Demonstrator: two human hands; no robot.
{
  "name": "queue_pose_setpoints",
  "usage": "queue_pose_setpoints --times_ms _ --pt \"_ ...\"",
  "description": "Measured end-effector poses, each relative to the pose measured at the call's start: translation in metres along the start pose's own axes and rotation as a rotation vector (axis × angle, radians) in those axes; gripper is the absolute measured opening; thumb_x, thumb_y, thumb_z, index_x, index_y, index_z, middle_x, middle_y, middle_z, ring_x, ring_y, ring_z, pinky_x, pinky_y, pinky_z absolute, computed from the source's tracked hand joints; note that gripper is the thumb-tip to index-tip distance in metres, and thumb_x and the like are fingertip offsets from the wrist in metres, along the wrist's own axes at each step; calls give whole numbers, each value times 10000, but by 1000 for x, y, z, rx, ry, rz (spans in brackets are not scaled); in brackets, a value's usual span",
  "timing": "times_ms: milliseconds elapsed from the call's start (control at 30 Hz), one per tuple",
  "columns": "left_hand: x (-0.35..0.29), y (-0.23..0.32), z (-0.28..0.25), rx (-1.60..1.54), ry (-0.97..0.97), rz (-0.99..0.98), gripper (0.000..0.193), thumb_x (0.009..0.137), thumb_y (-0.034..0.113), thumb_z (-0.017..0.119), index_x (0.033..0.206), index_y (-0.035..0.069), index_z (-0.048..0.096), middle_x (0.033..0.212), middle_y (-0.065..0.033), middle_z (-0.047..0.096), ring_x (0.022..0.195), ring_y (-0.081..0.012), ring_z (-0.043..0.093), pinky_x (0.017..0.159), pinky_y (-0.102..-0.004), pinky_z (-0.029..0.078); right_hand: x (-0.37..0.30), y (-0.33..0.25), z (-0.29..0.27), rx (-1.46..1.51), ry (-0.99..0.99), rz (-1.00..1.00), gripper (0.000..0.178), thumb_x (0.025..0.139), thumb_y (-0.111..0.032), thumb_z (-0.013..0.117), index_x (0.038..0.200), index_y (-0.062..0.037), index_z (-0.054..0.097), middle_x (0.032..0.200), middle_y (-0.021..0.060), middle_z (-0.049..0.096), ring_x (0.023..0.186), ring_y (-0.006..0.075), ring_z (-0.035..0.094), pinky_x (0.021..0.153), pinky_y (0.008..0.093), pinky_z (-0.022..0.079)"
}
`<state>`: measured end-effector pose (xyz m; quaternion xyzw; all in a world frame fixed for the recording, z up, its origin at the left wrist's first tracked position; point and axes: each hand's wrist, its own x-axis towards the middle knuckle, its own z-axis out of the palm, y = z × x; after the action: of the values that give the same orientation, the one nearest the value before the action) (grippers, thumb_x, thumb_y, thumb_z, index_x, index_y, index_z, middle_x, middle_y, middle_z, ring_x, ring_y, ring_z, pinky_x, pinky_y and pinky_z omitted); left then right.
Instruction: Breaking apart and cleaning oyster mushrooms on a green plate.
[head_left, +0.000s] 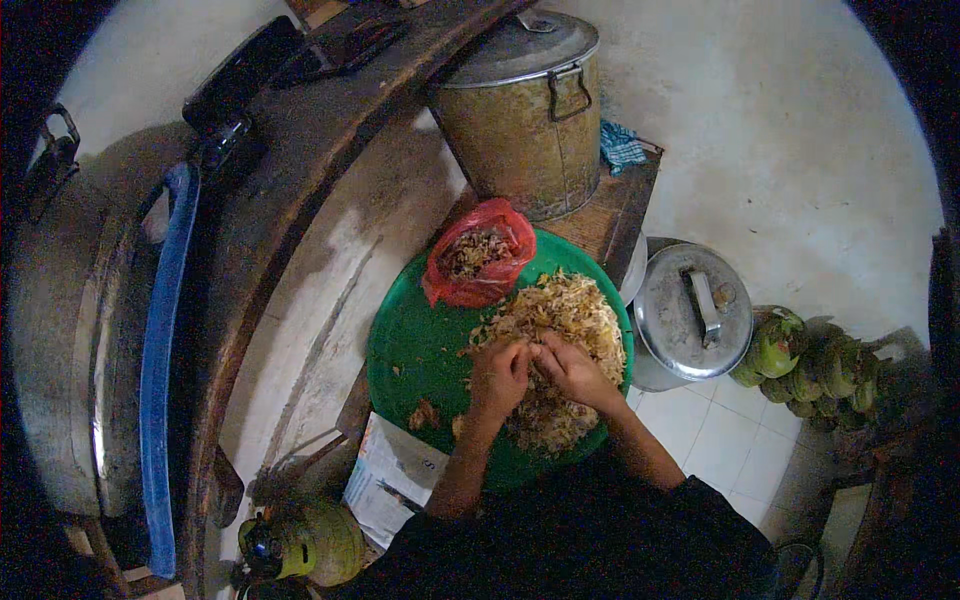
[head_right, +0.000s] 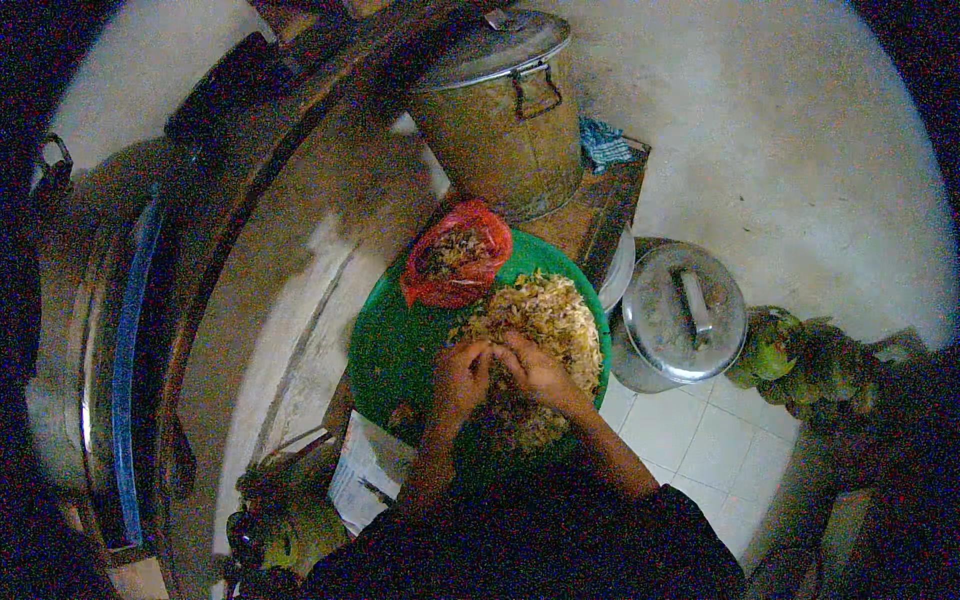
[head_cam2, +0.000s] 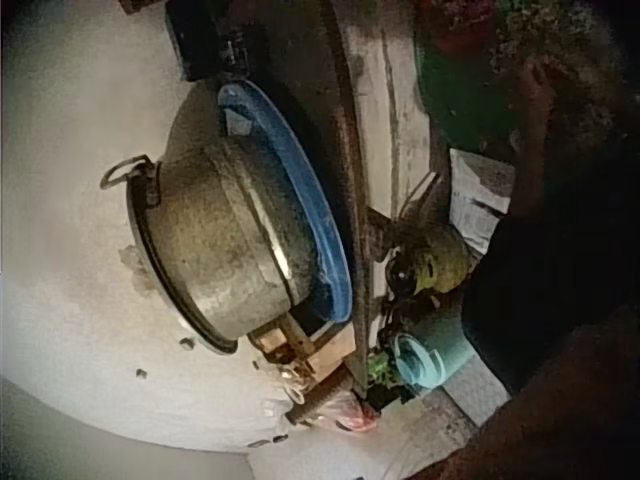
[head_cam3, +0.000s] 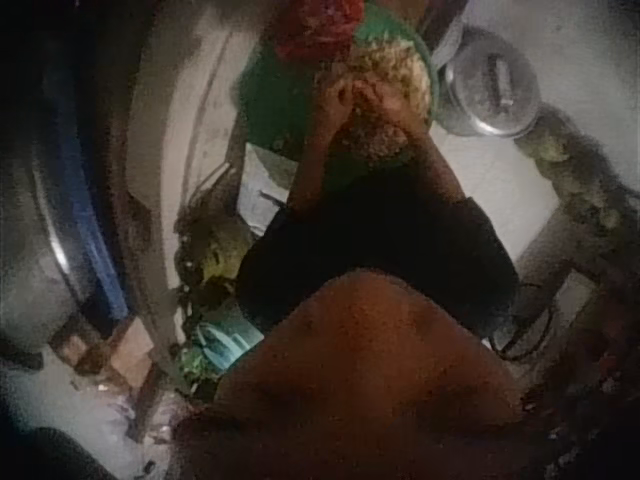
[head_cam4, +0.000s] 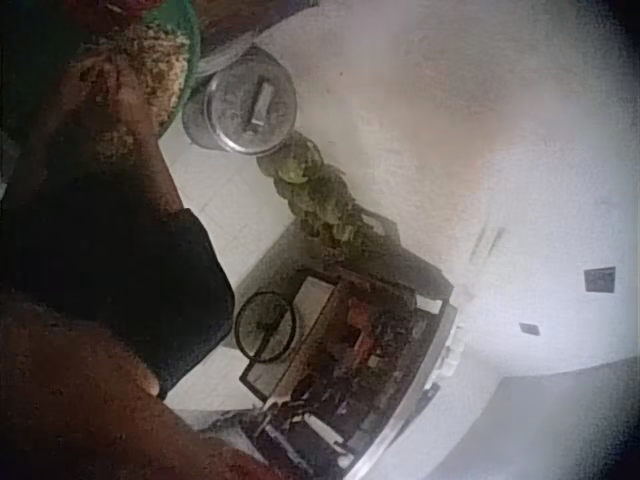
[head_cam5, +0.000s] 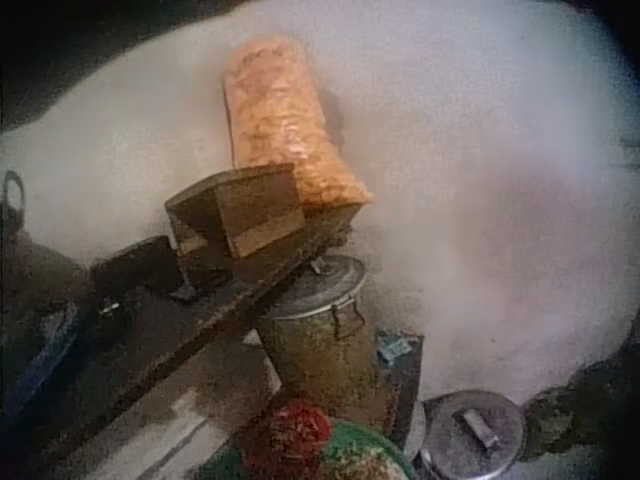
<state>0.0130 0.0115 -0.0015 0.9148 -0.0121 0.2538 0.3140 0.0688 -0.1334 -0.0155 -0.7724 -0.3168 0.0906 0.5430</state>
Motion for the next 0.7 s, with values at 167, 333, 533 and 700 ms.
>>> queue_pose_setpoints --times_ms 167,333,533,700 --pt "-6 9 3 38 -82 12 159 838 111 529 930 11 613 731 -157 572 705 -334 569 602 -385 456 -5 7 2 -215 -86 136 405 923 -302 404 1166 14 477 1171 237 499 1083 356 490 933 388 393" --pt "-8 -10 2 -317 -233 -180 203 862 155 537 962 -5 610 772 -139 616 676 -224 593 609 -327 462 -9 -13 -6 -43 23 233 412 933 -308 375 1153 17 501 1157 197 530 1076 306 512 946 354 380" --pt "16 -9 -3 -650 -233 -269 207 878 161 524 937 -12 622 761 -62 620 632 -133 562 592 -266 449 9 8 -6 428 6 511 443 930 -390 354 1106 -22 525 900 132 603 839 232 578 748 324 462" --pt "61 -7 -14 -1491 -247 -128 207 911 168 467 908 -10 573 655 -37 548 572 -88 533 516 -247 431 27 -11 -12 1115 2 546 297 923 -380 375 811 -122 472 536 -23 372 398 79 304 365 230 226"
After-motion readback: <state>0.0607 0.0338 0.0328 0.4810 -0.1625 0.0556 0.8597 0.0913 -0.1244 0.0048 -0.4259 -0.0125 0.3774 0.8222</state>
